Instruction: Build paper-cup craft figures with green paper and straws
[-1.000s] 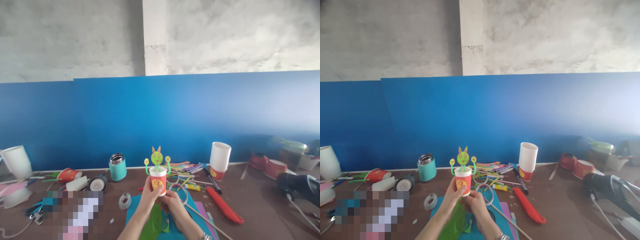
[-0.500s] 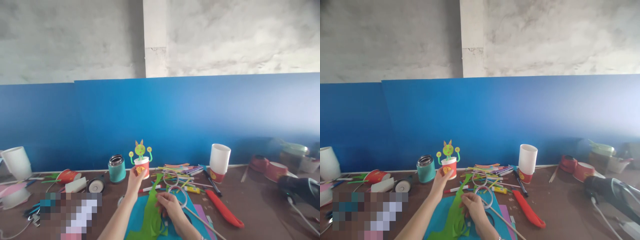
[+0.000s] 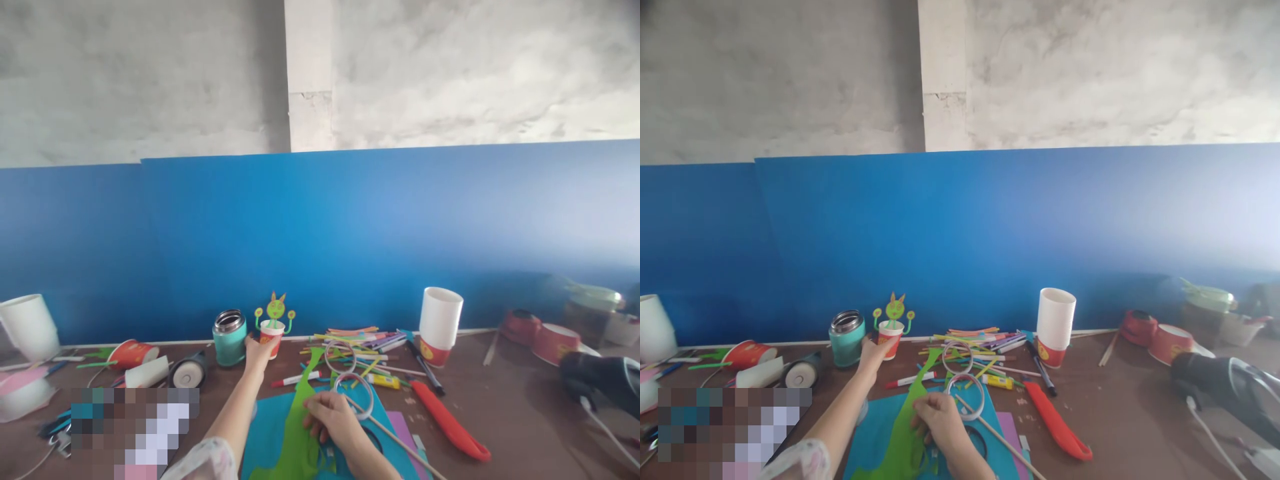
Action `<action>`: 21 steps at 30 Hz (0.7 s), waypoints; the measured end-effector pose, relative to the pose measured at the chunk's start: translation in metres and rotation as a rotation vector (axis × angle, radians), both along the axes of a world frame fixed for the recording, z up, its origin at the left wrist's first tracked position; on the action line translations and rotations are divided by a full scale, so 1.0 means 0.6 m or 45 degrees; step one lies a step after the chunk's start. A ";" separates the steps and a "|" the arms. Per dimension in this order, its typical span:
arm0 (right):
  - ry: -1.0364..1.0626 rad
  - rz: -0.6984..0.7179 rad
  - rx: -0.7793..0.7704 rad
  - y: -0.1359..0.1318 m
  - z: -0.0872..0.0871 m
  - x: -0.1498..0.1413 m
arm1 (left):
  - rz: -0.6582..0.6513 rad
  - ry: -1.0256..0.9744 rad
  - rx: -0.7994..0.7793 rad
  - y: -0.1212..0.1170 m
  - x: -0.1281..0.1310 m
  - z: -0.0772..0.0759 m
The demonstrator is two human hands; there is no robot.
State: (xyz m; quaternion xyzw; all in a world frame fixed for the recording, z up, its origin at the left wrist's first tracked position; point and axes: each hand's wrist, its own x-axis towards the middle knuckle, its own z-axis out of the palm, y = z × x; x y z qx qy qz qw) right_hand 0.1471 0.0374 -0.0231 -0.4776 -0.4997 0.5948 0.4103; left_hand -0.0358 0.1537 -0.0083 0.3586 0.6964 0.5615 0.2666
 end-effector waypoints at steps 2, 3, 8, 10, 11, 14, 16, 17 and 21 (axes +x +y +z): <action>-0.006 0.008 0.000 0.000 0.000 0.000 | -0.034 0.026 -0.053 0.003 0.000 -0.001; -0.009 0.012 0.000 0.000 0.001 0.000 | -0.059 0.033 -0.079 0.003 0.000 0.000; -0.021 0.031 -0.003 -0.001 0.002 0.001 | -0.032 0.133 -0.214 -0.012 0.000 0.009; -0.026 0.033 -0.006 -0.002 0.002 0.001 | 0.010 0.177 -0.273 -0.020 0.002 0.012; -0.027 0.033 -0.008 -0.003 0.002 0.001 | 0.027 0.197 -0.295 -0.023 0.002 0.013; -0.025 0.035 -0.017 -0.004 0.003 0.001 | 0.055 0.250 -0.326 -0.027 0.006 0.015; -0.018 0.039 -0.021 -0.004 0.003 0.001 | 0.067 0.274 -0.327 -0.027 0.008 0.015; -0.014 0.041 -0.022 -0.004 0.004 0.001 | 0.072 0.283 -0.326 -0.026 0.009 0.015; 0.007 0.036 -0.022 -0.003 0.003 0.001 | 0.093 0.302 -0.306 -0.022 0.009 0.010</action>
